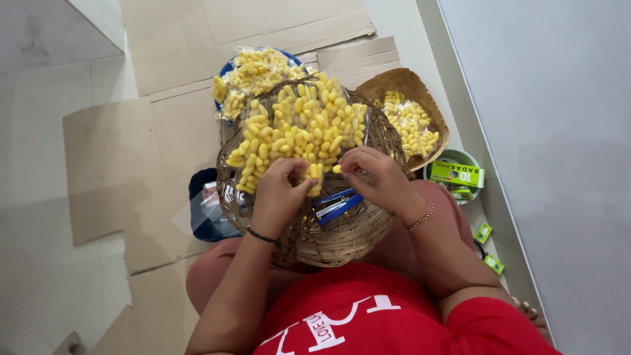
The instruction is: Processing and sorting yellow cocoons using a small hand stapler while sitting on the floor.
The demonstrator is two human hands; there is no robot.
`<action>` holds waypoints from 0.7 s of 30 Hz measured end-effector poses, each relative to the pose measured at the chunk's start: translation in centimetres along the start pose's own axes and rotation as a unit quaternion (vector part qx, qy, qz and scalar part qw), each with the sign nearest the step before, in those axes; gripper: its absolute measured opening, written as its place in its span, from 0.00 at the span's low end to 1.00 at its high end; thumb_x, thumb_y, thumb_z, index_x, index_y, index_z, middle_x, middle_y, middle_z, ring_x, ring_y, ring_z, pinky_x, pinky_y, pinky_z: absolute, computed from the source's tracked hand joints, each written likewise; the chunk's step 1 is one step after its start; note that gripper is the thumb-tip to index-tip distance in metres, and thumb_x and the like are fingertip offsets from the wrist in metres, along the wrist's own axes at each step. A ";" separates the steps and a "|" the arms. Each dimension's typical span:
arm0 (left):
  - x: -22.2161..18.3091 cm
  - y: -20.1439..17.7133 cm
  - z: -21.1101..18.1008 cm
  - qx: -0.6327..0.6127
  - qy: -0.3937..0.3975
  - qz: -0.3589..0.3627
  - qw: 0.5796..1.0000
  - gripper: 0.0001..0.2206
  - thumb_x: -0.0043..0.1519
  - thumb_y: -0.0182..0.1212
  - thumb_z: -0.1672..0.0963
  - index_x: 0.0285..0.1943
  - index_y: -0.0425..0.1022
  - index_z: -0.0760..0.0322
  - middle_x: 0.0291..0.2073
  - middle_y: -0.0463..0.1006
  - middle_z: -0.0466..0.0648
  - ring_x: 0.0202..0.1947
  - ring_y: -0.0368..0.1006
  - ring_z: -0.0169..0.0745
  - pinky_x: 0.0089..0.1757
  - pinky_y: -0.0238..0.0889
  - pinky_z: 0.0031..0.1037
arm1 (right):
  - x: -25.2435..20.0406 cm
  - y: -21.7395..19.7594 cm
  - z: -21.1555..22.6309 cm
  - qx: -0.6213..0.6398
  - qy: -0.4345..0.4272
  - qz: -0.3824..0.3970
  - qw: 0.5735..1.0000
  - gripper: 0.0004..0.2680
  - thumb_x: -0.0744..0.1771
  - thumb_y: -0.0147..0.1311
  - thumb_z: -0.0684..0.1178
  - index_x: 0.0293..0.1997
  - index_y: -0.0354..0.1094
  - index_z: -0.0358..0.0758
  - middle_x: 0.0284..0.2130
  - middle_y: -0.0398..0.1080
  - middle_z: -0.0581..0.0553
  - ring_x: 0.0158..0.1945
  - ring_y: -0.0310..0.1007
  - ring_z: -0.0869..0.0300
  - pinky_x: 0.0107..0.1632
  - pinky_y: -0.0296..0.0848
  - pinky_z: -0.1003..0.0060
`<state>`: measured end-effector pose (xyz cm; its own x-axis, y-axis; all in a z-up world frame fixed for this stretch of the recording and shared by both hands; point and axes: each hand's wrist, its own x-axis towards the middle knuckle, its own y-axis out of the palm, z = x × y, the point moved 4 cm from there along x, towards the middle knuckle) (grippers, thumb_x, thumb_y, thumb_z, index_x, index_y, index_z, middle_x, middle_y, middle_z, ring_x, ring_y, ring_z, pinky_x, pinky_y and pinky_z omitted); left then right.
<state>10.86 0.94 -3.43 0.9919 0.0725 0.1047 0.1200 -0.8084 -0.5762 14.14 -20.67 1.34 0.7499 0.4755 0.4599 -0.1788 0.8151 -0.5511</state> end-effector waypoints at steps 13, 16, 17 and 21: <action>-3.1 -1.2 -4.7 -0.106 -0.079 0.084 0.988 0.24 0.57 0.72 0.59 0.64 0.74 0.57 0.52 0.81 0.60 0.57 0.74 0.66 0.54 0.70 0.46 | 1.6 -0.8 6.2 -0.133 -0.146 0.013 0.980 0.04 0.66 0.63 0.45 0.38 0.72 0.40 0.33 0.75 0.44 0.36 0.77 0.48 0.42 0.75 0.56; -3.4 -0.4 -3.7 -0.108 -0.069 0.066 0.990 0.23 0.53 0.74 0.59 0.60 0.78 0.58 0.51 0.82 0.58 0.56 0.76 0.62 0.52 0.72 0.43 | 1.6 -0.1 6.6 -0.152 -0.165 0.018 0.974 0.03 0.67 0.61 0.46 0.39 0.72 0.42 0.31 0.75 0.45 0.36 0.76 0.48 0.41 0.74 0.56; -3.5 -0.2 -3.5 -0.124 -0.073 0.054 0.988 0.22 0.53 0.74 0.59 0.59 0.79 0.60 0.50 0.82 0.59 0.55 0.77 0.62 0.50 0.73 0.42 | 1.4 0.2 6.3 -0.151 -0.161 0.023 0.975 0.04 0.66 0.62 0.46 0.39 0.72 0.42 0.30 0.74 0.44 0.36 0.76 0.47 0.41 0.74 0.55; -3.9 0.4 -3.5 -0.153 -0.051 0.015 0.987 0.21 0.50 0.75 0.61 0.55 0.81 0.65 0.47 0.83 0.60 0.50 0.79 0.59 0.45 0.75 0.37 | 1.3 0.4 6.5 -0.151 -0.161 0.036 0.975 0.03 0.69 0.56 0.46 0.40 0.72 0.42 0.30 0.75 0.43 0.38 0.76 0.47 0.42 0.73 0.55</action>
<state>6.87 -1.70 -1.19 0.9957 0.0925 0.0008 0.0884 -0.9483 -0.3049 10.87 -17.62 6.24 0.4948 0.6465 0.5807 0.0091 0.6644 -0.7473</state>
